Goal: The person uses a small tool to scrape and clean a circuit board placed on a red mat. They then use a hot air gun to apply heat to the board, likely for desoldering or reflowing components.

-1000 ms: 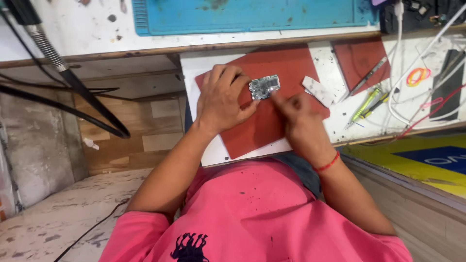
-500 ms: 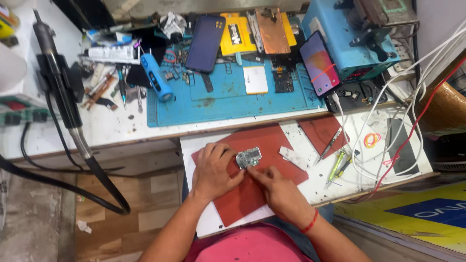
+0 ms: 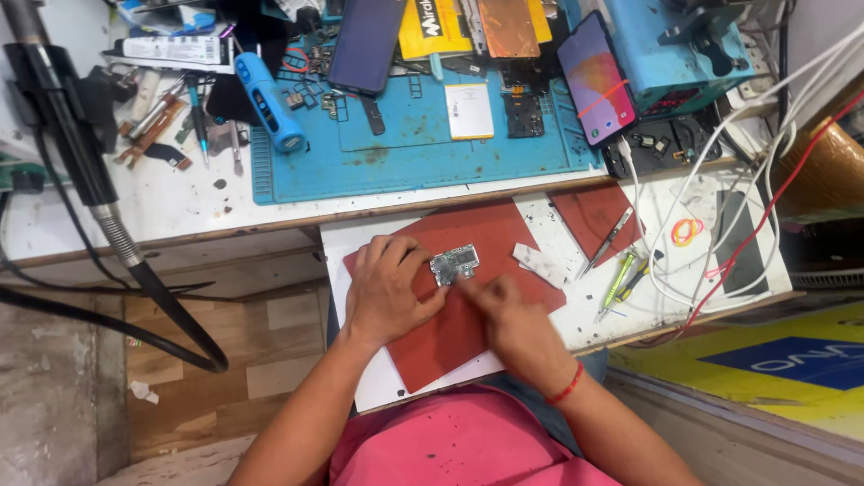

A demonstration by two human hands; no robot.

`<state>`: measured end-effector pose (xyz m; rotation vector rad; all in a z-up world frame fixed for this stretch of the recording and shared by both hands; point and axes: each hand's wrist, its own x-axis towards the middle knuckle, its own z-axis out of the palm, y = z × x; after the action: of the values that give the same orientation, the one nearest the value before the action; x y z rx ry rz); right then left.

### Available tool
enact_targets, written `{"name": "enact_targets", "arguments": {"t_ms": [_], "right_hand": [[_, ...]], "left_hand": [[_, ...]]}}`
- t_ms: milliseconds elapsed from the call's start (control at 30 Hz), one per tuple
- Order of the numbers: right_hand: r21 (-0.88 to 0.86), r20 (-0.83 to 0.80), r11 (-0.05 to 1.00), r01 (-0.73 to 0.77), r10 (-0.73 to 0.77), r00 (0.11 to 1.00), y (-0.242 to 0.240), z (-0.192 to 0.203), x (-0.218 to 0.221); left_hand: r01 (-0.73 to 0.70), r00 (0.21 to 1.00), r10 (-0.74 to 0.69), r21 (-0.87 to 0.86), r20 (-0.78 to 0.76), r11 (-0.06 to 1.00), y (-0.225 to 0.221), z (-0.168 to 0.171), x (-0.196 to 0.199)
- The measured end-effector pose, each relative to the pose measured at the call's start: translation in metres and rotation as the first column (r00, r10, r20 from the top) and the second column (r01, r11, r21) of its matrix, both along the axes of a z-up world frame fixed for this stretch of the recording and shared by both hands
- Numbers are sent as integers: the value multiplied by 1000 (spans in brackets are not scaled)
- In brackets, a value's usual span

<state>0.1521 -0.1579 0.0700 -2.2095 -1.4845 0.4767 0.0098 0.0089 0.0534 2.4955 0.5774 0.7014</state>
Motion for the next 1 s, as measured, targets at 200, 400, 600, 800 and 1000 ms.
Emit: {"name": "enact_targets", "arguments": {"t_ms": [200, 400, 600, 800, 1000], "right_hand": [[38, -26, 998, -59, 60, 998, -13, -18, 0], [54, 54, 996, -67, 64, 996, -6, -9, 1], [52, 36, 999, 2, -4, 999, -8, -13, 3], [20, 47, 1000, -3, 2, 999, -2, -12, 0], [17, 71, 1000, -8, 7, 997, 2, -11, 0]], "left_hand": [[6, 1000, -6, 6, 3, 1000, 0, -17, -3], [13, 1000, -13, 2, 12, 1000, 1, -11, -2], [0, 1000, -1, -20, -16, 1000, -4, -22, -5], [3, 1000, -2, -28, 4, 1000, -3, -22, -5], [6, 1000, -6, -28, 27, 1000, -1, -22, -6]]}}
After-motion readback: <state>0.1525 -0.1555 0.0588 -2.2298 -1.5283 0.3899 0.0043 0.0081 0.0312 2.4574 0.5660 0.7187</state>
